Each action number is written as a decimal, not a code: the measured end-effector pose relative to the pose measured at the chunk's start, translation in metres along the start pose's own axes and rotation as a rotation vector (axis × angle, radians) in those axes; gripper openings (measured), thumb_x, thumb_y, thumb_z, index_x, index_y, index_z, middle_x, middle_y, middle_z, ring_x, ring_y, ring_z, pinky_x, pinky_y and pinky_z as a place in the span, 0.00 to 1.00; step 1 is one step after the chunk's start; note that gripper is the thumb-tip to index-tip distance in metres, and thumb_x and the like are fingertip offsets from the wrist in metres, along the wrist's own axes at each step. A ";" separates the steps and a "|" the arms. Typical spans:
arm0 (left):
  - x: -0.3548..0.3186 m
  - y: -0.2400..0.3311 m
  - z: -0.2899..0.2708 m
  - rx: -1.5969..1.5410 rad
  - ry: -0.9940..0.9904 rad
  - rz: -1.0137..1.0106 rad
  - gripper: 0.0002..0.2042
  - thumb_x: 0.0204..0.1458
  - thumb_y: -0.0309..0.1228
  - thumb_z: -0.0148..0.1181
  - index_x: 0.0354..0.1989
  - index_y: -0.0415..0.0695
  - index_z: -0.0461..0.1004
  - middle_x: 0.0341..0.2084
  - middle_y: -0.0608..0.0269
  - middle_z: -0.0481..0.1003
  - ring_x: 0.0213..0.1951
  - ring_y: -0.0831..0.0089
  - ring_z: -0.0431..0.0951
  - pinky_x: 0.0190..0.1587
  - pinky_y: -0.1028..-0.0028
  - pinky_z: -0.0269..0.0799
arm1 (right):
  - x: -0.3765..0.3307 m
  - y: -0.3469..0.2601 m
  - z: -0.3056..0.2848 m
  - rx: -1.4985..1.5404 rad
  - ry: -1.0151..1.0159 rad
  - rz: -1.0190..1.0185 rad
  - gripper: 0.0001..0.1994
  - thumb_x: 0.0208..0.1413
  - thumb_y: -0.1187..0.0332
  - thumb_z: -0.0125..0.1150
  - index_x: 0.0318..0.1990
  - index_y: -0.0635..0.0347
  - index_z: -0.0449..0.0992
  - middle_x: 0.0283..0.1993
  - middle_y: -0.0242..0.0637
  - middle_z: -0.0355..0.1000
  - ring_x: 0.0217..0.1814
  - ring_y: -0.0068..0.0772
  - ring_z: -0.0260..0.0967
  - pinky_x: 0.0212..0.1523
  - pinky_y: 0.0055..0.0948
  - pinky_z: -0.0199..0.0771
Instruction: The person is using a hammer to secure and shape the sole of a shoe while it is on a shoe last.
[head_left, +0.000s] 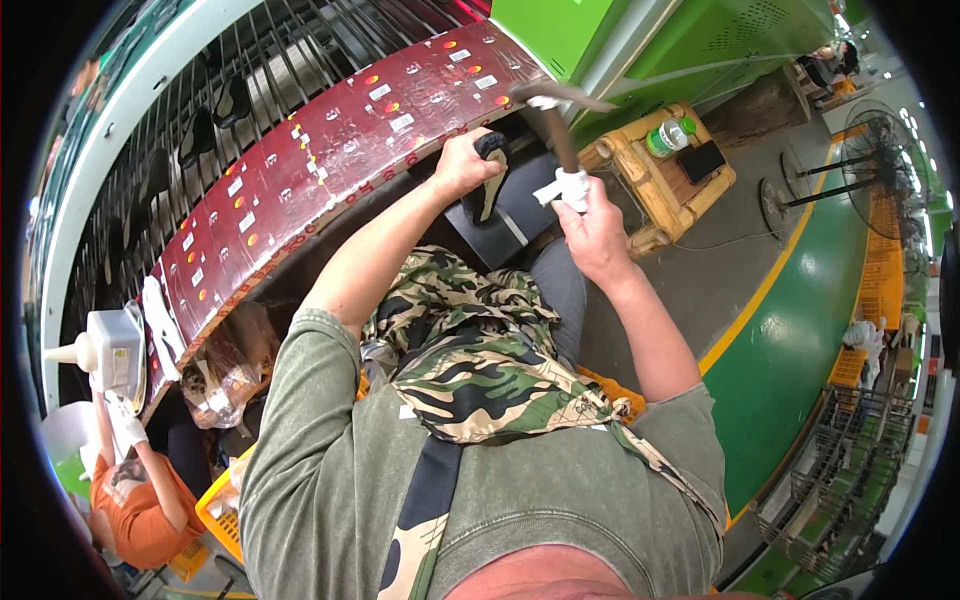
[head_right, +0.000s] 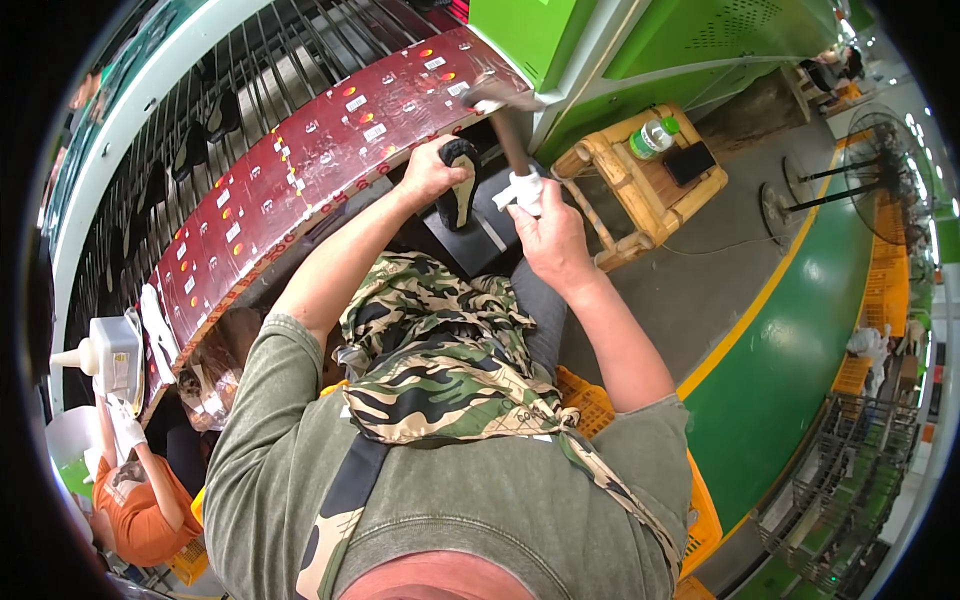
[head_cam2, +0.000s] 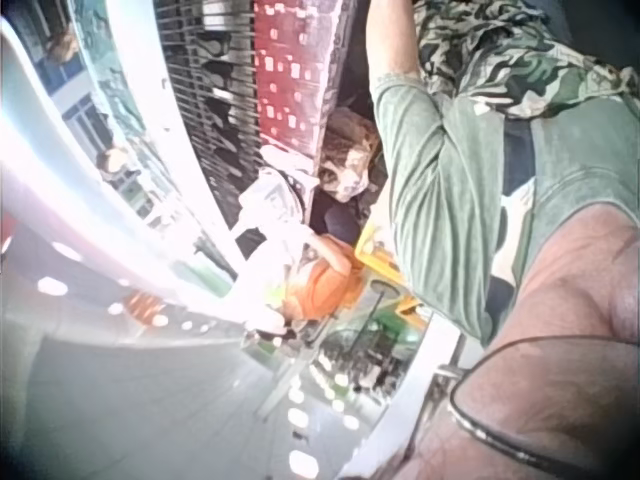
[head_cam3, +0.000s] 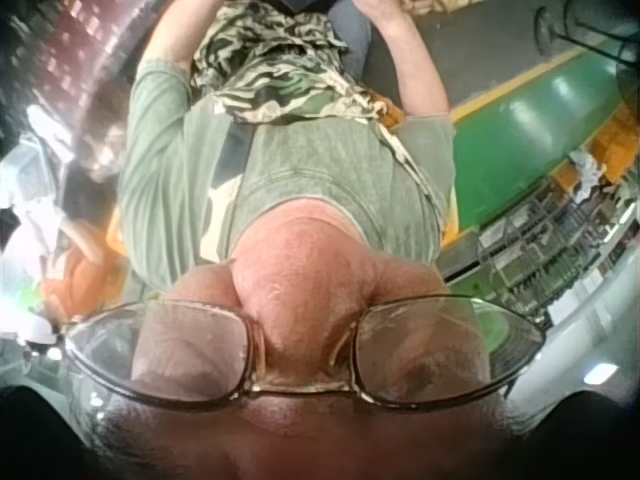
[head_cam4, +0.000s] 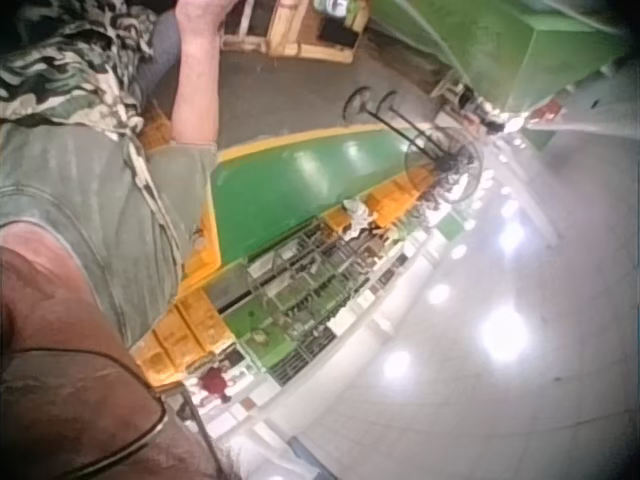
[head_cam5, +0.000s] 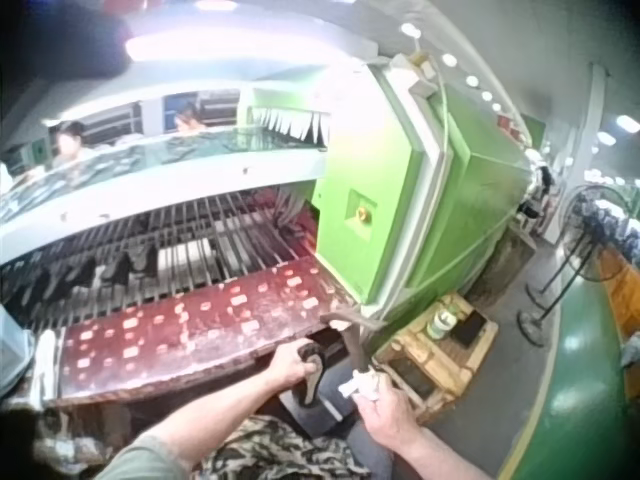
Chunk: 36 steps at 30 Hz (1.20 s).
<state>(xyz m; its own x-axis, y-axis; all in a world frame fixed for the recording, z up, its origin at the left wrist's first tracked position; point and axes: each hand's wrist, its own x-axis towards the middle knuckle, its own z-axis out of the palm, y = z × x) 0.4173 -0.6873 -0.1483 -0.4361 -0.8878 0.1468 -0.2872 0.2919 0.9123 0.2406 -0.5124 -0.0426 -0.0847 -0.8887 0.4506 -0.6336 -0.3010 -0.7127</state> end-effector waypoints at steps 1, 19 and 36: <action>0.001 -0.001 0.001 -0.003 0.000 -0.004 0.21 0.35 0.32 0.72 0.42 0.43 0.78 0.32 0.56 0.81 0.36 0.67 0.82 0.45 0.69 0.76 | 0.002 0.000 -0.006 -0.001 -0.004 0.003 0.15 0.60 0.67 0.60 0.50 0.65 0.70 0.32 0.40 0.77 0.26 0.31 0.73 0.31 0.31 0.73; -0.040 -0.051 0.002 -0.318 -0.135 -0.197 0.28 0.32 0.30 0.74 0.46 0.38 0.74 0.38 0.58 0.79 0.39 0.69 0.79 0.48 0.69 0.75 | -0.169 0.189 0.120 -0.199 -0.234 0.753 0.14 0.55 0.66 0.63 0.42 0.65 0.68 0.29 0.45 0.75 0.21 0.38 0.74 0.25 0.38 0.75; -0.172 -0.118 0.053 -0.753 -0.154 -1.010 0.25 0.41 0.35 0.72 0.47 0.34 0.75 0.35 0.51 0.80 0.33 0.62 0.82 0.40 0.63 0.79 | 0.101 -0.030 -0.021 0.462 0.433 -0.197 0.09 0.65 0.71 0.54 0.43 0.65 0.61 0.29 0.37 0.72 0.24 0.25 0.72 0.25 0.24 0.73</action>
<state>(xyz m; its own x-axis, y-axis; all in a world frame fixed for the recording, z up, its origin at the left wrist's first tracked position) 0.4810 -0.5508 -0.3017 -0.4150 -0.5313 -0.7385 -0.0166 -0.8072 0.5901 0.2351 -0.5859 0.0361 -0.3636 -0.6117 0.7026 -0.2821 -0.6465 -0.7088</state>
